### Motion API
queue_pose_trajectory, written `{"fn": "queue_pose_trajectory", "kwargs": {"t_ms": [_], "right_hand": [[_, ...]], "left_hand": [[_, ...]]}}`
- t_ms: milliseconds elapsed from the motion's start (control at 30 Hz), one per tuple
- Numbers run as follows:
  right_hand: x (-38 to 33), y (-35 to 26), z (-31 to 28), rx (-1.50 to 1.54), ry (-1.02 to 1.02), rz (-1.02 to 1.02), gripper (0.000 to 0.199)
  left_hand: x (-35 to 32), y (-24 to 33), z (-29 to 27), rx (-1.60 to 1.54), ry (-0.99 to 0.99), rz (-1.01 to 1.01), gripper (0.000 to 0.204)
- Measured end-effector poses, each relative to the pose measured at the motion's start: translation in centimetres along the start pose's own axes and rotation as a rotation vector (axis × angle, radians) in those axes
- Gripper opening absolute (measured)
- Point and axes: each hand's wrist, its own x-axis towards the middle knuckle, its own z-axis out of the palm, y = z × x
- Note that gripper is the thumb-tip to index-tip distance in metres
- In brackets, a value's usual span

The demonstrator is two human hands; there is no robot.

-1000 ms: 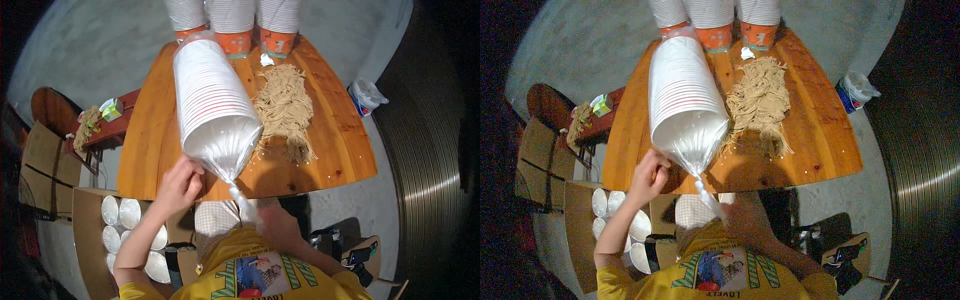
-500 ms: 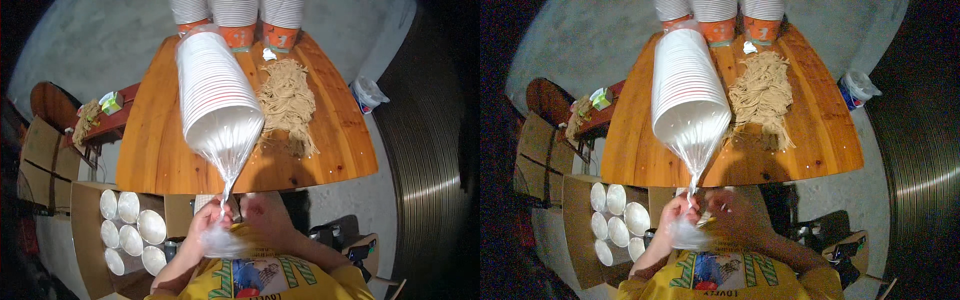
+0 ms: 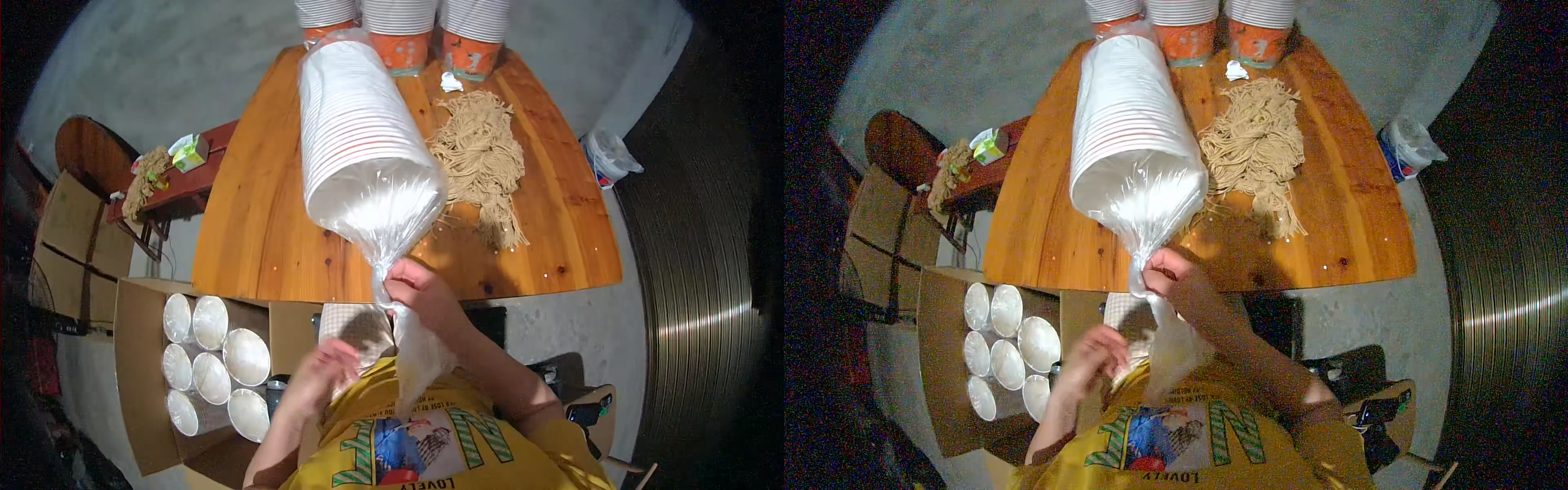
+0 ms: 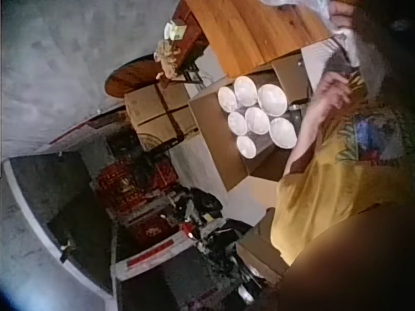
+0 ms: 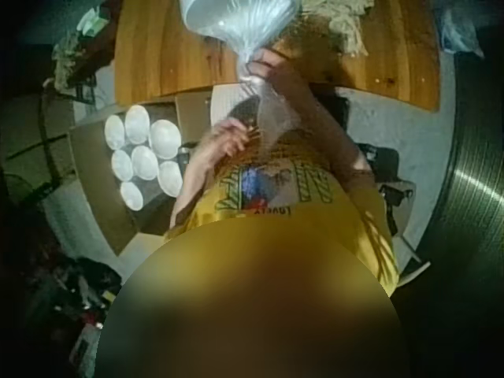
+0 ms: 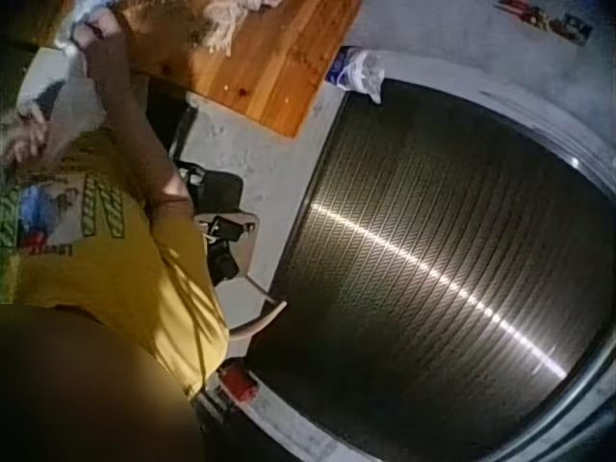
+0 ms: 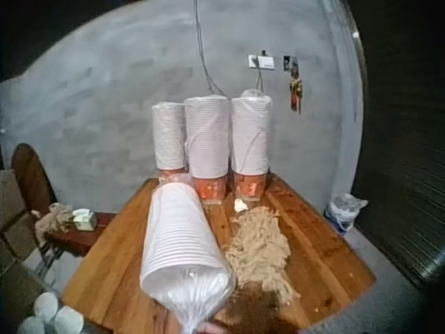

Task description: Unpacking stacks of paper cups from a box and filling them with a shredded food product.

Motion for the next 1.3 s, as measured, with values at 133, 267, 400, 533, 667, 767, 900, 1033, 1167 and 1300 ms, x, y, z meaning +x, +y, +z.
{"fn": "queue_pose_trajectory", "kwargs": {"t_ms": [133,267,400,533,667,767,900,1033,1167,1300], "right_hand": [[-1.4,0.0,1.7,0.006,0.096,-0.152,0.011],[-4.6,0.0,2.8,-0.835,0.214,-0.675,0.021],[-5.8,-2.3,2.9,-0.653,0.150,-0.357,0.021],[-2.5,0.4,0.0,0.260,-0.028,-0.155,0.026],[-1.5,-1.0,1.2,0.384,0.034,0.109,0.023],[-1.0,1.7,-0.1,0.333,0.048,0.024,0.022],[-1.7,-2.1,0.5,0.120,0.321,0.071,0.018],[-2.4,-1.9,-3.1,-0.820,0.133,-0.501,0.020],[0.8,-6.7,-5.9,-0.776,0.444,-0.724,0.020],[7.7,-12.0,-8.9,-0.372,0.359,-0.474,0.027]], "left_hand": [[1.0,4.7,1.9,0.069,0.328,0.422,0.012],[1.6,4.8,5.9,0.241,0.198,0.258,0.021],[1.0,3.5,6.5,-0.044,0.124,0.203,0.011],[0.5,1.1,6.1,-0.870,-0.408,0.092,0.039],[1.6,-3.5,4.5,-1.236,-1.066,-0.165,0.056],[1.1,-5.4,3.3,-1.130,-0.882,-0.164,0.054],[0.8,-4.3,-0.4,-0.570,0.115,-0.355,0.045],[-0.2,4.2,-4.7,-0.079,0.138,0.029,0.039],[3.5,10.7,-6.1,-0.196,0.311,0.450,0.038],[11.3,15.5,-4.4,-0.172,0.259,0.347,0.075]]}}
